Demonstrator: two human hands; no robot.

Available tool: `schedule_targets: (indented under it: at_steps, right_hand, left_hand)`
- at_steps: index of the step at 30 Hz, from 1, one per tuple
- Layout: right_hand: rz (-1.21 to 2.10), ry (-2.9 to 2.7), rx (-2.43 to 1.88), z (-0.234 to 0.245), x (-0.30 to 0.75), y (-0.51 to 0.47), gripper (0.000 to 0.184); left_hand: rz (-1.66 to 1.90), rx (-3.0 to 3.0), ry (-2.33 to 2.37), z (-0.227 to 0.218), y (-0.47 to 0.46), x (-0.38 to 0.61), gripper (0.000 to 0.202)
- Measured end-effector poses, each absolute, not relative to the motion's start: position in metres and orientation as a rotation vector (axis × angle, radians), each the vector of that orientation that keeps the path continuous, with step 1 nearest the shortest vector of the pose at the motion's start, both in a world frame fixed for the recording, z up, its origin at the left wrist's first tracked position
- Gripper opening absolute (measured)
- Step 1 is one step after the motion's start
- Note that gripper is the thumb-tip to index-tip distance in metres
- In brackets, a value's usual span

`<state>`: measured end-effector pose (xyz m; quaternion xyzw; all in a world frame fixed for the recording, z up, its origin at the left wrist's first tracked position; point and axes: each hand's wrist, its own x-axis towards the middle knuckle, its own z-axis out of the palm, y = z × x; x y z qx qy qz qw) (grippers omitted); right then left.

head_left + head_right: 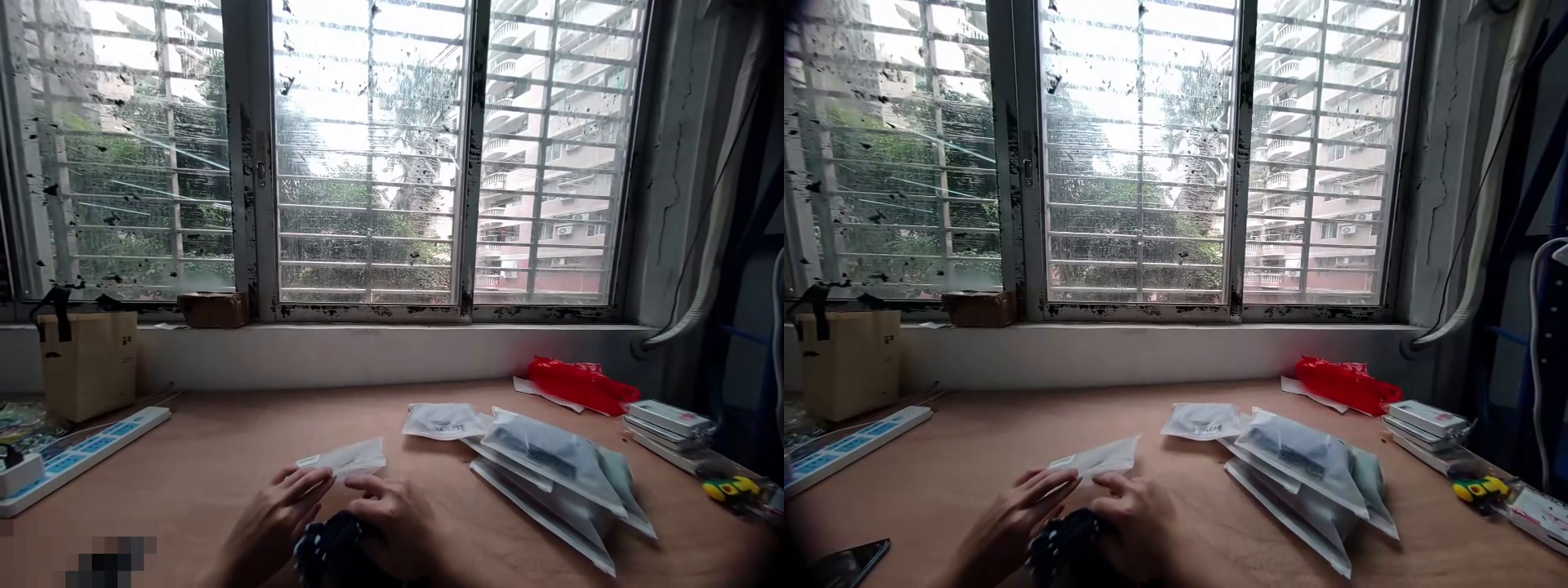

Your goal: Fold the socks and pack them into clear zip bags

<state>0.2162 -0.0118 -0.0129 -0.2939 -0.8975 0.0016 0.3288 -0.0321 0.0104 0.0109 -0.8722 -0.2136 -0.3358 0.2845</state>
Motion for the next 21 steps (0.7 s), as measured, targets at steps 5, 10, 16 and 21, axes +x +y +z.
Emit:
schedule_targets:
  at_steps: [5,10,16,21]
  right_hand:
    - [0.040,-2.314,-0.847,-0.012,0.216,-0.013,0.028]
    - [0.108,-2.265,-0.826,-0.009,0.215,-0.014,0.019]
    - [0.151,-2.207,-0.912,-0.010,0.216,-0.011,0.008]
    - [0.241,-2.095,-0.951,-0.006,0.215,-0.010,0.012]
  left_hand:
    - [-0.848,-2.339,-0.469,0.012,0.011,-0.032,0.042]
    - [-0.761,-2.281,-0.655,0.009,0.020,-0.047,0.044]
    - [-0.760,-2.320,-0.728,0.009,0.031,-0.070,0.015]
    - [-0.800,-2.354,-0.675,0.016,0.023,-0.062,0.016]
